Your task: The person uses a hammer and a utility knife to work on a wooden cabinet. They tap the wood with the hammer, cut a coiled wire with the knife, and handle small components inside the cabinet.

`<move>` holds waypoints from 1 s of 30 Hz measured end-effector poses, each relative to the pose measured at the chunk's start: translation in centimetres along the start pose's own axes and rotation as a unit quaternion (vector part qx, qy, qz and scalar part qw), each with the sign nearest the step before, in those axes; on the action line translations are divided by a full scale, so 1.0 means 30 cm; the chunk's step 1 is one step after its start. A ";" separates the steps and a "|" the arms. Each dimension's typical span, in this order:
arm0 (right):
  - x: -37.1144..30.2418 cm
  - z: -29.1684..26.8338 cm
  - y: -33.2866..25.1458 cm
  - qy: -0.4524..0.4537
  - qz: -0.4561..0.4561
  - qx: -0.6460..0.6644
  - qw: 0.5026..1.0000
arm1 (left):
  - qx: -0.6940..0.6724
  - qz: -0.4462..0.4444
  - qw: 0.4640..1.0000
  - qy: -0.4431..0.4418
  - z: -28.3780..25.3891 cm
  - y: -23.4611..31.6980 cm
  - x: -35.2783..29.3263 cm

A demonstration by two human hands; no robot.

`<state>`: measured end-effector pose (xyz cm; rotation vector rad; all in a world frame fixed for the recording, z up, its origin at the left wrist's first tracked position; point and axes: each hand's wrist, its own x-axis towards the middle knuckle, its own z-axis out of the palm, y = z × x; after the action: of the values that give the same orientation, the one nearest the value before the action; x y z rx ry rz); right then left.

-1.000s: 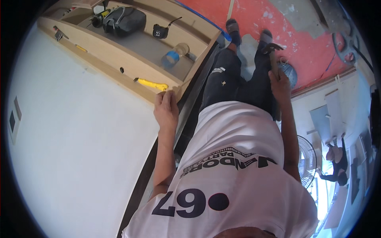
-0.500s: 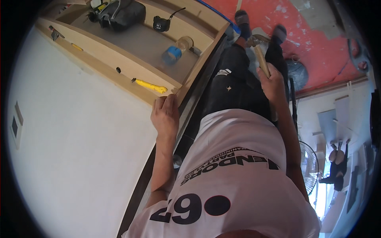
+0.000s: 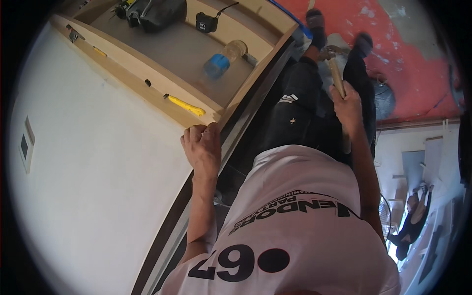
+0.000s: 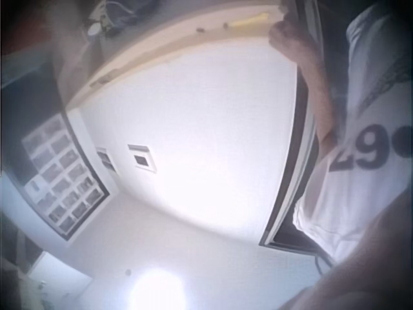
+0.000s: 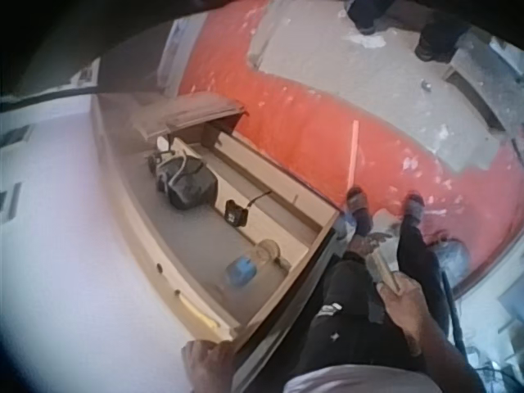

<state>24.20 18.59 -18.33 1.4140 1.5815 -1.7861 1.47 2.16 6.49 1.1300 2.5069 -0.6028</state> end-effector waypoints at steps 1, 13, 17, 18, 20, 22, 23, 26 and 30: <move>0.013 -0.006 0.014 -0.003 0.006 0.008 1.000 | 0.000 -0.006 1.000 -0.002 0.006 0.001 -0.005; 0.013 -0.155 -0.050 -0.023 0.113 0.160 0.980 | -0.096 -0.077 0.991 0.054 0.070 -0.017 -0.061; -0.012 -0.252 -0.114 0.025 0.146 0.213 0.966 | -0.232 -0.151 0.956 0.099 0.096 -0.034 -0.061; -0.015 -0.282 -0.141 0.030 0.150 0.218 0.964 | -0.234 -0.144 0.955 0.110 0.122 -0.039 -0.060; -0.010 -0.342 -0.178 0.026 0.153 0.196 0.968 | -0.235 -0.135 0.956 0.111 0.138 -0.051 -0.052; 0.016 -0.394 -0.222 0.023 0.147 0.186 0.971 | -0.211 -0.123 0.964 0.102 0.124 -0.053 -0.065; 0.028 -0.411 -0.245 0.024 0.143 0.186 0.972 | -0.197 -0.119 0.968 0.096 0.119 -0.051 -0.074; 0.103 -0.445 -0.260 -0.006 0.118 0.110 0.987 | -0.259 -0.174 0.940 0.142 0.132 -0.026 -0.053; 0.235 -0.512 -0.302 -0.069 0.034 -0.056 0.995 | -0.286 -0.336 0.870 0.221 0.156 0.024 -0.056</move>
<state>20.57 37.42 -17.48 1.2503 1.5186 -1.6894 3.63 -0.81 3.06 0.1566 3.1429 0.3160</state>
